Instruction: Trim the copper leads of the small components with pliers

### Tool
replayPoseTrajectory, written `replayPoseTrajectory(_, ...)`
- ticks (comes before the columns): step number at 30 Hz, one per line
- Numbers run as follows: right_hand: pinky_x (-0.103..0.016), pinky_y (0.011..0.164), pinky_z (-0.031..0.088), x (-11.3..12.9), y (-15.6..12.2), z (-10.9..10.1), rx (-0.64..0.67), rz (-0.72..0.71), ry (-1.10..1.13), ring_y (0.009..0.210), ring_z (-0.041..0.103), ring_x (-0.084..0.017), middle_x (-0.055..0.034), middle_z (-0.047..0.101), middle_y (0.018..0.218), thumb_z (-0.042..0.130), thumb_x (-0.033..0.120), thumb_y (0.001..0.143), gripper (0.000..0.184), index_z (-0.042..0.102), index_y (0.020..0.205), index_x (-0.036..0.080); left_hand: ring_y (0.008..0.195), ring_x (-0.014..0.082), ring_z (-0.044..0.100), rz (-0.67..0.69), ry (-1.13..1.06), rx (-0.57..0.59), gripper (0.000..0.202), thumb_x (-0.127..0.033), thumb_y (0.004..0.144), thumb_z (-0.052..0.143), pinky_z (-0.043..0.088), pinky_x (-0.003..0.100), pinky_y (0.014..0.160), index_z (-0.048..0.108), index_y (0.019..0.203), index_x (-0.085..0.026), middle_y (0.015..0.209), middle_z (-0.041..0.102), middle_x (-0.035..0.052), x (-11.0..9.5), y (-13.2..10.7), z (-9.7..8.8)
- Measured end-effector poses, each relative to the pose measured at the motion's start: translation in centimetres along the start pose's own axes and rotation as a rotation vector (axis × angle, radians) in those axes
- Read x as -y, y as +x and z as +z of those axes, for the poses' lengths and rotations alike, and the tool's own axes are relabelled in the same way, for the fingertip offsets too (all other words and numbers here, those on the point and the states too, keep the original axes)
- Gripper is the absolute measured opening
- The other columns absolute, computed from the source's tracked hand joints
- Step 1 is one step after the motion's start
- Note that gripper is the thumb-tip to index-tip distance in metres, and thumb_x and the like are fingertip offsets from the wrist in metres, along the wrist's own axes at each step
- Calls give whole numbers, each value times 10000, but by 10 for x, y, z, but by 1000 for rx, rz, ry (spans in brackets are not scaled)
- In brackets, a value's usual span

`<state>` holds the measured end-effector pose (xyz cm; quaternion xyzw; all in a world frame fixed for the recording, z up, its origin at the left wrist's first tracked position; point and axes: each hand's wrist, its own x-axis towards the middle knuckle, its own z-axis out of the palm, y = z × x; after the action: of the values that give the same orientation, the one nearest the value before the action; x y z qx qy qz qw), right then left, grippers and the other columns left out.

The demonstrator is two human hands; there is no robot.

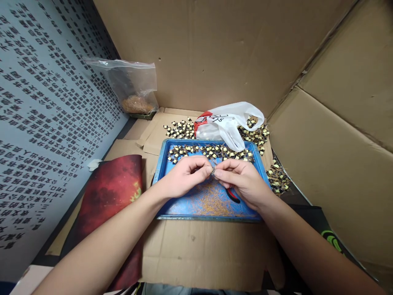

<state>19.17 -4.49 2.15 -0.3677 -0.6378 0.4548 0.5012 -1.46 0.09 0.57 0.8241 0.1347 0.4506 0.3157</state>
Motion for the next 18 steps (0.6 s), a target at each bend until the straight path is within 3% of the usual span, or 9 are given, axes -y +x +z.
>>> replayPoseTrajectory(8, -268, 488, 326, 3, -2, 0, -29, -33, -64, 513, 458, -110, 30, 591, 571, 991, 492, 699, 382, 786, 799, 185, 688, 137, 467, -20, 3, 10, 433, -486, 1042, 577, 381, 273, 659, 581, 749, -167, 727, 521, -5, 1, -1, 1)
replayPoseTrajectory(18, -253, 527, 319, -2, 0, -3, -18, 40, 42, 538, 478, -93, 1, 653, 643, 1020, 441, 671, 355, 818, 796, 177, 654, 125, 410, -42, -60, 15, 458, -526, 1043, 582, 338, 270, 613, 555, 757, -169, 709, 471, -20, 0, -2, 3)
